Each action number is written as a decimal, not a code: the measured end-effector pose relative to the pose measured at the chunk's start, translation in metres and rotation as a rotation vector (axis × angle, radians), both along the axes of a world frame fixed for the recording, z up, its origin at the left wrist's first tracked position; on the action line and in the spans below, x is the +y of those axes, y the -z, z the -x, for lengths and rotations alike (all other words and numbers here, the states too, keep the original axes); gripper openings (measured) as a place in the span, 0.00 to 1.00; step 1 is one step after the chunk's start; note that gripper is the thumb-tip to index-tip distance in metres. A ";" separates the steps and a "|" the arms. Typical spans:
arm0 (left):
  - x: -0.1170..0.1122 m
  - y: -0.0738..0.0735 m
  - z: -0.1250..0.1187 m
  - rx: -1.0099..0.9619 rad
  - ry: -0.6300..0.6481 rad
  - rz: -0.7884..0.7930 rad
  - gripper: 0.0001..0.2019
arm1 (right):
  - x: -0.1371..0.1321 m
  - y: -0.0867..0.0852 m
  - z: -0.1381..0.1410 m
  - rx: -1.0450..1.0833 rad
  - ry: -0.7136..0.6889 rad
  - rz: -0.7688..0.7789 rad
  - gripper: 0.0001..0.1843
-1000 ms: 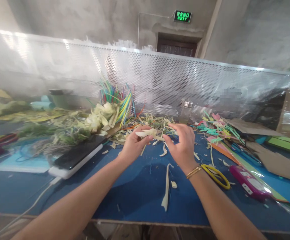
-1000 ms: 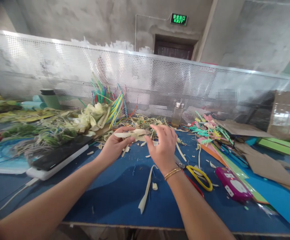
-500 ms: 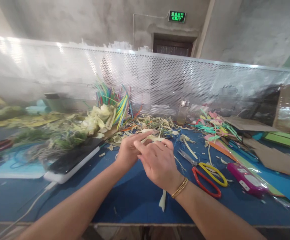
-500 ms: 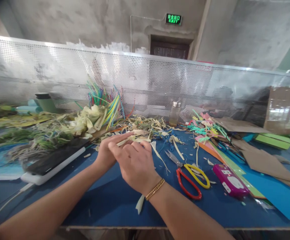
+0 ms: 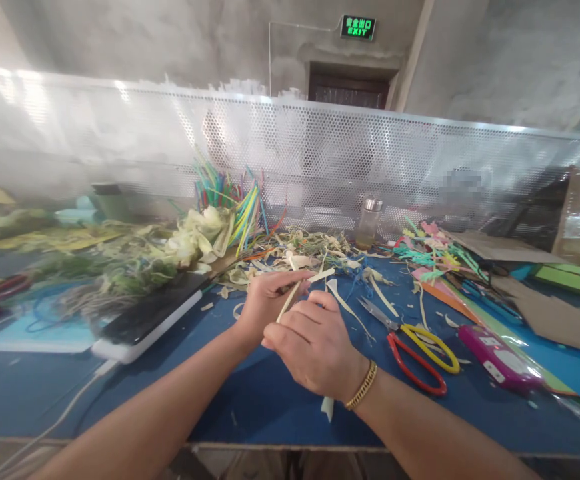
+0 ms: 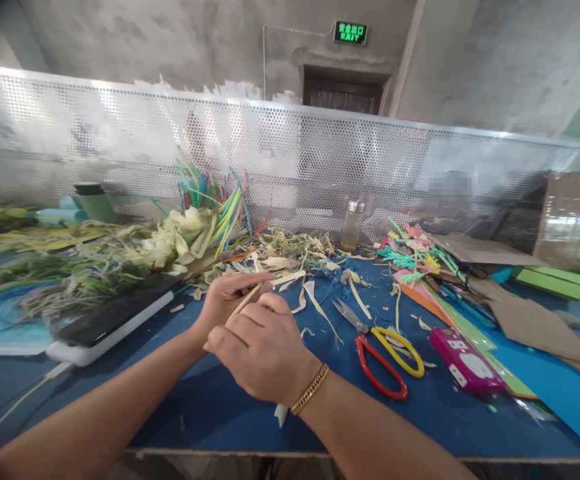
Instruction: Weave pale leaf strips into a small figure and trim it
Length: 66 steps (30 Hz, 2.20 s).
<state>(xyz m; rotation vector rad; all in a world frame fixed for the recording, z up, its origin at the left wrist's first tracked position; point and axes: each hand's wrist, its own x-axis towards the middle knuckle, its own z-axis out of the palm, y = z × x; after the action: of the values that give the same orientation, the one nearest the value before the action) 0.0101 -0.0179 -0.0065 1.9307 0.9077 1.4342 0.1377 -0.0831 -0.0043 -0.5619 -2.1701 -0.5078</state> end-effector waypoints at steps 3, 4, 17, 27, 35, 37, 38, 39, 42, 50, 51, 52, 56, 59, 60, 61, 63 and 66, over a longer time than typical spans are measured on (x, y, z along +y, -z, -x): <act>0.003 0.003 -0.002 -0.236 0.185 0.243 0.17 | 0.002 -0.001 0.000 0.177 -0.069 0.020 0.12; 0.004 0.003 -0.002 -0.319 0.239 0.304 0.19 | 0.004 -0.001 -0.001 0.302 -0.058 0.058 0.15; 0.007 0.001 -0.002 -0.432 0.270 0.351 0.23 | 0.057 0.011 -0.031 0.531 0.165 0.651 0.07; 0.014 0.007 -0.002 -0.482 0.155 0.461 0.15 | 0.064 -0.002 -0.049 0.468 0.262 0.397 0.11; 0.011 0.006 -0.003 -0.393 0.207 0.448 0.14 | 0.059 -0.006 -0.049 0.158 0.375 0.309 0.13; 0.010 0.005 -0.003 -0.412 0.242 0.473 0.11 | 0.057 -0.009 -0.049 0.131 0.394 0.295 0.13; 0.010 0.004 -0.004 -0.424 0.269 0.478 0.11 | 0.056 -0.010 -0.049 0.122 0.395 0.291 0.13; 0.009 0.004 -0.004 -0.436 0.294 0.484 0.11 | 0.056 -0.011 -0.049 0.114 0.389 0.290 0.13; 0.007 0.002 -0.006 -0.460 0.284 0.499 0.11 | 0.056 -0.012 -0.049 0.094 0.361 0.296 0.13; 0.009 -0.007 -0.002 -0.442 0.062 0.495 0.10 | 0.069 -0.008 -0.064 0.109 0.372 0.355 0.14; 0.009 -0.007 -0.001 -0.435 0.056 0.502 0.10 | 0.070 -0.008 -0.065 0.112 0.365 0.370 0.14; 0.010 -0.007 0.000 -0.424 0.065 0.515 0.10 | 0.070 -0.008 -0.065 0.120 0.357 0.386 0.14; 0.010 -0.004 0.001 -0.346 0.222 0.568 0.11 | 0.069 -0.007 -0.062 0.276 0.267 0.518 0.10; 0.008 0.000 -0.001 -0.293 0.333 0.575 0.14 | 0.070 -0.004 -0.057 0.487 0.082 0.724 0.14; 0.007 0.001 -0.001 -0.273 0.354 0.587 0.15 | 0.071 -0.003 -0.055 0.557 0.026 0.797 0.14; 0.007 0.003 -0.001 -0.256 0.364 0.603 0.15 | 0.072 -0.002 -0.054 0.626 -0.016 0.865 0.13; 0.006 0.004 -0.002 -0.249 0.368 0.652 0.12 | 0.074 0.000 -0.050 0.766 -0.090 0.977 0.11; 0.006 0.005 -0.003 -0.332 0.369 0.712 0.10 | 0.074 0.001 -0.046 0.933 -0.230 1.087 0.09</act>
<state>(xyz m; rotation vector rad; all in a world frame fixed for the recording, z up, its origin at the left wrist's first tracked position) 0.0133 -0.0118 -0.0116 1.2050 0.7213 0.9850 0.1837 -0.0090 -0.0054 -0.8539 -1.3850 0.9701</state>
